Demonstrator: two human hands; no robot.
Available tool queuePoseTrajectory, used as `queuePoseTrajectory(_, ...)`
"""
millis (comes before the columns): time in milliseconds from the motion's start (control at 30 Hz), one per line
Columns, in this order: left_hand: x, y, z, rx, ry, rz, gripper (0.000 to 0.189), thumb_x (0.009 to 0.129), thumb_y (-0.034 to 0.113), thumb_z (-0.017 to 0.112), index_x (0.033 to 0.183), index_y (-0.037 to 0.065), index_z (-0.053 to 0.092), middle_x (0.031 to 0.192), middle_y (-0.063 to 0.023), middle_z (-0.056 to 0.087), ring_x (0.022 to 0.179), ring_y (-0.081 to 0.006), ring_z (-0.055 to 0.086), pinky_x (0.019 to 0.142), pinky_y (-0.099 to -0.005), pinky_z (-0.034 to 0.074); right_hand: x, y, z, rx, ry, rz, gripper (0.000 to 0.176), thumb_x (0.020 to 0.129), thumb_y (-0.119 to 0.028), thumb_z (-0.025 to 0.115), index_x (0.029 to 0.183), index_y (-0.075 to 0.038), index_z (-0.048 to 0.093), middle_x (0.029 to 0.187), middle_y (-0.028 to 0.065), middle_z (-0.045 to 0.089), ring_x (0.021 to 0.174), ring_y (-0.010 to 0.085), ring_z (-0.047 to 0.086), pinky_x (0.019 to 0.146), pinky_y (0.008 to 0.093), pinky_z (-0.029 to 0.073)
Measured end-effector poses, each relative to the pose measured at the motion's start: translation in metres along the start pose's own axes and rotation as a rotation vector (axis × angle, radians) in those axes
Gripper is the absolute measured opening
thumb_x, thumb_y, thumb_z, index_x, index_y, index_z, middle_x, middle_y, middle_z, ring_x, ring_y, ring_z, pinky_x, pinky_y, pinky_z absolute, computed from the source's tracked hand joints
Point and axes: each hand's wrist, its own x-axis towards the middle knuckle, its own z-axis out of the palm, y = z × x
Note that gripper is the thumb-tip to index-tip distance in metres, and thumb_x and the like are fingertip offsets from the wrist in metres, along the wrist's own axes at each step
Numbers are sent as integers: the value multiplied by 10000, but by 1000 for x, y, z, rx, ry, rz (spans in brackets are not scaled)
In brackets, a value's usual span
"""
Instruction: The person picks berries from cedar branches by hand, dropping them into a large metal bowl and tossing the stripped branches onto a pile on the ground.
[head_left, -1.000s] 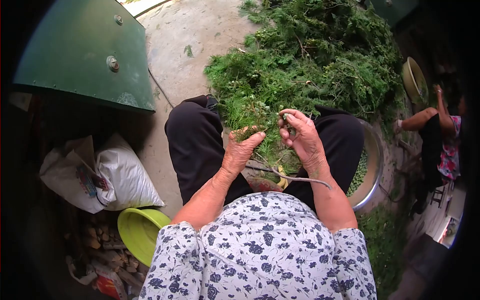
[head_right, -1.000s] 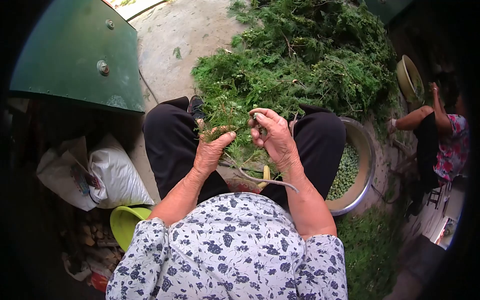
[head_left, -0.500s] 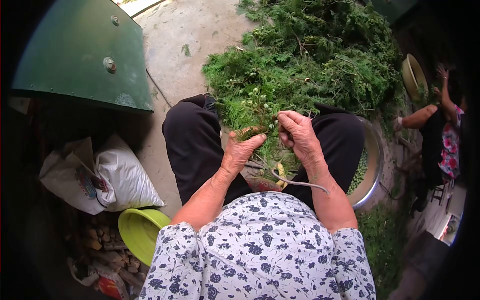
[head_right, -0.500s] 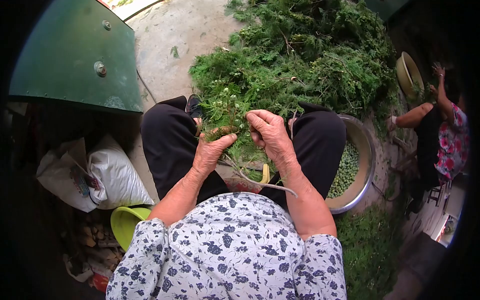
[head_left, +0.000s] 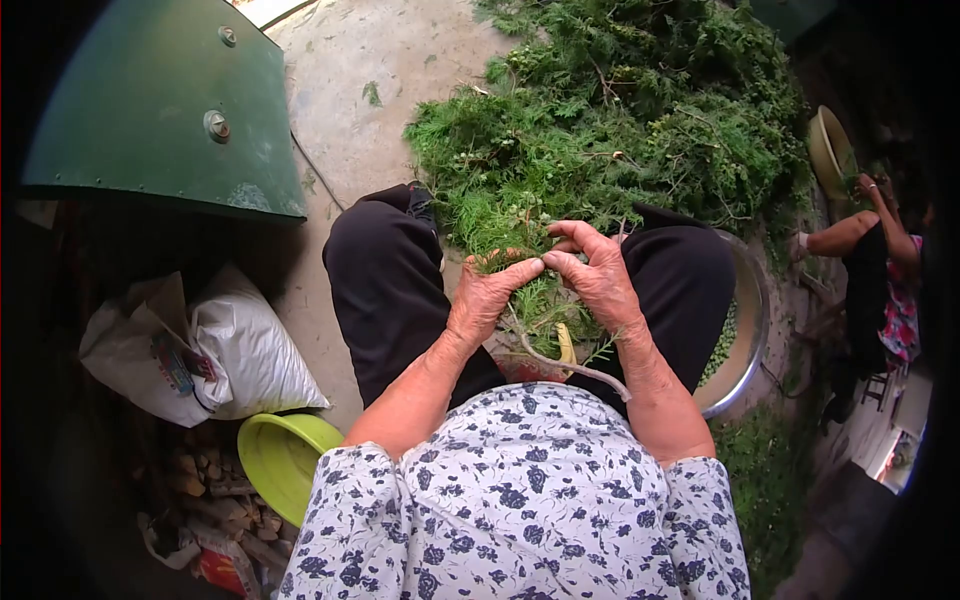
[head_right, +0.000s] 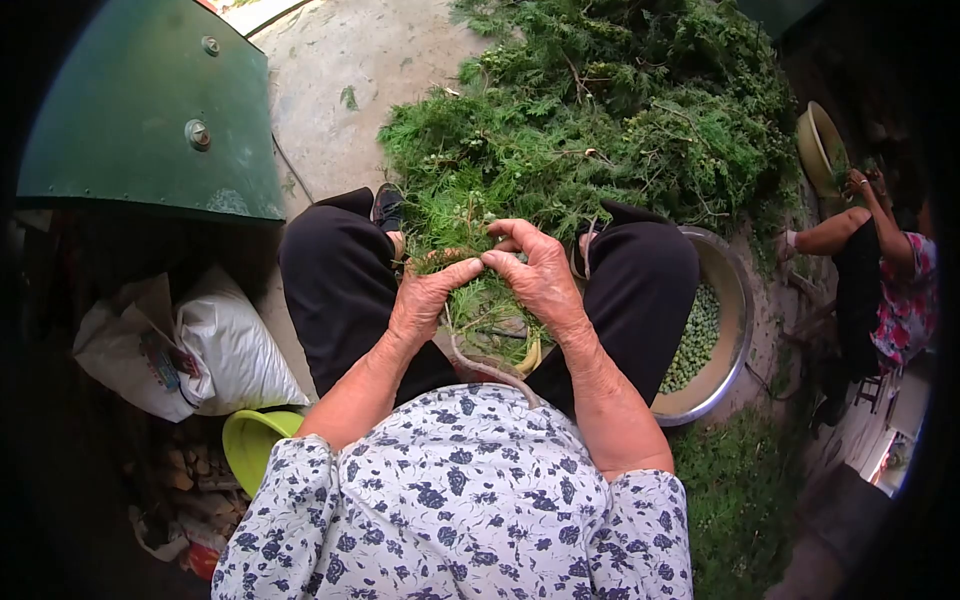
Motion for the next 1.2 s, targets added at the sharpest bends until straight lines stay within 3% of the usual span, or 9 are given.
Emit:
queuePoseTrajectory(133,-1,-1,-1,45,8,0,188,759,61,688,936,22,638,858,-11,640,747,-86,577,681,-243,485,-3,1,2,162,38,93,298,771,-101,660,1032,14,572,821,45,612,743,79,542,641,227,453)
queuePoseTrajectory(333,0,-5,-2,43,29,19,166,761,43,671,921,20,636,851,2,635,744,-72,572,663,-232,480,-3,5,4,41,19,28,249,769,-104,661,973,21,591,793,35,592,733,103,552,655,234,457)
queuePoseTrajectory(433,1,-8,-5,62,23,33,160,758,41,670,913,18,638,850,3,636,739,-71,572,655,-230,478,-1,11,1,-91,-16,-77,188,812,-152,637,893,13,597,753,23,564,669,98,542,577,224,443)
queuePoseTrajectory(500,0,-8,-6,120,-9,-25,153,753,39,672,903,20,642,857,1,638,736,-73,573,648,-229,477,-1,4,-2,332,-87,295,183,861,-204,592,866,-22,583,729,8,535,604,77,510,477,204,389)
queuePoseTrajectory(600,-3,1,1,20,36,-35,150,743,31,676,891,21,648,849,-5,638,738,-85,576,660,-239,476,-3,3,0,662,4,258,173,893,-224,551,886,-51,557,714,-4,508,568,50,474,422,184,329)
queuePoseTrajectory(733,1,2,-6,-84,65,-88,154,735,22,679,886,20,650,833,-9,637,742,-98,578,679,-250,475,2,2,-18,866,33,97,141,879,-161,545,972,-55,541,855,33,561,651,84,527,454,192,364)
queuePoseTrajectory(833,0,3,-6,-76,74,-28,152,735,20,678,886,15,655,829,-10,634,757,-110,578,697,-253,473,0,-3,-19,921,77,114,149,859,-157,583,950,-40,569,803,27,574,607,69,525,435,183,356)
queuePoseTrajectory(933,-3,7,-5,-54,71,-41,160,727,10,681,885,8,656,831,-11,633,763,-112,577,699,-253,473,-1,6,-13,551,-36,352,155,840,-165,621,911,-28,607,706,3,571,530,50,505,408,165,334)
queuePoseTrajectory(1200,-2,-6,-9,-9,12,-88,191,732,5,660,921,-4,627,843,-44,630,785,-123,585,737,-278,481,-3,11,11,562,71,338,128,814,-157,658,841,-34,629,603,-38,540,462,30,469,369,157,310)
